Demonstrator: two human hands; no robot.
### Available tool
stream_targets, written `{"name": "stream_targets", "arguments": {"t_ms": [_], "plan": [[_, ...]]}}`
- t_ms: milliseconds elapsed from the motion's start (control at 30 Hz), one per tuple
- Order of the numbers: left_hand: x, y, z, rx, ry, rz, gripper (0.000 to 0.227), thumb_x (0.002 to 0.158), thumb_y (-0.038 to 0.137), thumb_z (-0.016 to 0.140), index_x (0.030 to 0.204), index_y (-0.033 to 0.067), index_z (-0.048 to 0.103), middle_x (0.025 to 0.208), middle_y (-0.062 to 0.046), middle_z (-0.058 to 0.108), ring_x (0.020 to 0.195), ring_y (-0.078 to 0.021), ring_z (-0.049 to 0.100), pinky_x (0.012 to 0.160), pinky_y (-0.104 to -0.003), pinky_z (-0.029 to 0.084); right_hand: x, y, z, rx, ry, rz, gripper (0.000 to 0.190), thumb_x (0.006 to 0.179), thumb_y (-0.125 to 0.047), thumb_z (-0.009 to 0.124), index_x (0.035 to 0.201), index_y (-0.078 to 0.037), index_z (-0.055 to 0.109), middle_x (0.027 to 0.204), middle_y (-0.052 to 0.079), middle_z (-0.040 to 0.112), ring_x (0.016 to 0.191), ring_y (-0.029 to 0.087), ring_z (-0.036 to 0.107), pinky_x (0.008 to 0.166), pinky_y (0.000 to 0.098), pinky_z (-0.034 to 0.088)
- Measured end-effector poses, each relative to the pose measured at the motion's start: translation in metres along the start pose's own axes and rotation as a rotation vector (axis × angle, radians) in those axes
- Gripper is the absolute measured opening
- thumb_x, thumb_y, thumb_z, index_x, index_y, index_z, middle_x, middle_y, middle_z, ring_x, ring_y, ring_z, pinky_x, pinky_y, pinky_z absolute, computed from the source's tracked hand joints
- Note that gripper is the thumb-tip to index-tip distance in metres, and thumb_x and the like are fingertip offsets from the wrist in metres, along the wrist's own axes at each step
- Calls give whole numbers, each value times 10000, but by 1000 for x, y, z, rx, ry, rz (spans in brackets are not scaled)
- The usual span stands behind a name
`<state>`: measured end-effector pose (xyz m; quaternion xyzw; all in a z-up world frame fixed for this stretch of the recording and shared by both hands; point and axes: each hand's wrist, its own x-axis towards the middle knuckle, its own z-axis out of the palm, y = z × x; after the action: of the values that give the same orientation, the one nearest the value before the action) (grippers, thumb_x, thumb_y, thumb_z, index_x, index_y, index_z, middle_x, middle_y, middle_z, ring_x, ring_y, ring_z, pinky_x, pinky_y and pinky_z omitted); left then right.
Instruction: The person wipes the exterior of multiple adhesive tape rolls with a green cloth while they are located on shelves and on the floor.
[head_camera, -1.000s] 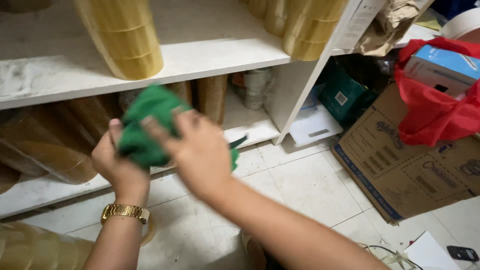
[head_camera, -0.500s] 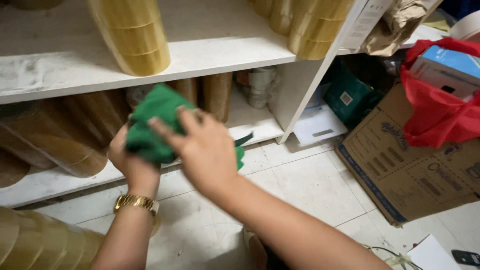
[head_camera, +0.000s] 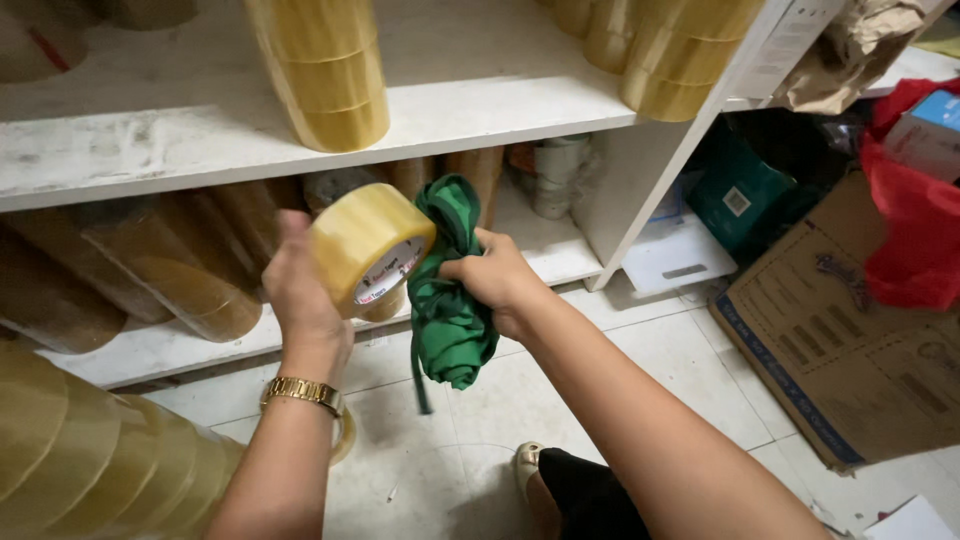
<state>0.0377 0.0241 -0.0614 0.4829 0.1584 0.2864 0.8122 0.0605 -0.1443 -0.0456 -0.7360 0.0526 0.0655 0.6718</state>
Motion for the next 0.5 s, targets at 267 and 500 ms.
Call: {"name": "stream_targets", "arguments": {"t_ms": [267, 500], "plan": [[-1, -4, -10, 1150, -366, 202, 576, 808, -66, 500, 1271, 271, 565, 1219, 58, 513, 1217, -288, 397, 988, -653, 370, -52, -37, 8, -991, -1, -598, 742, 586, 26, 792, 1264, -266, 719, 1436, 73, 527, 1190, 447, 629, 959, 556, 560], [6, -15, -17, 672, -55, 426, 349, 1005, 296, 457, 1153, 84, 692, 1147, -141, 658, 1177, -357, 578, 1057, -498, 410, -59, -37, 17, -914, -4, -1037, 734, 729, -20, 750, 1379, -342, 639, 1408, 149, 568, 1257, 483, 594, 968, 545, 544]]}}
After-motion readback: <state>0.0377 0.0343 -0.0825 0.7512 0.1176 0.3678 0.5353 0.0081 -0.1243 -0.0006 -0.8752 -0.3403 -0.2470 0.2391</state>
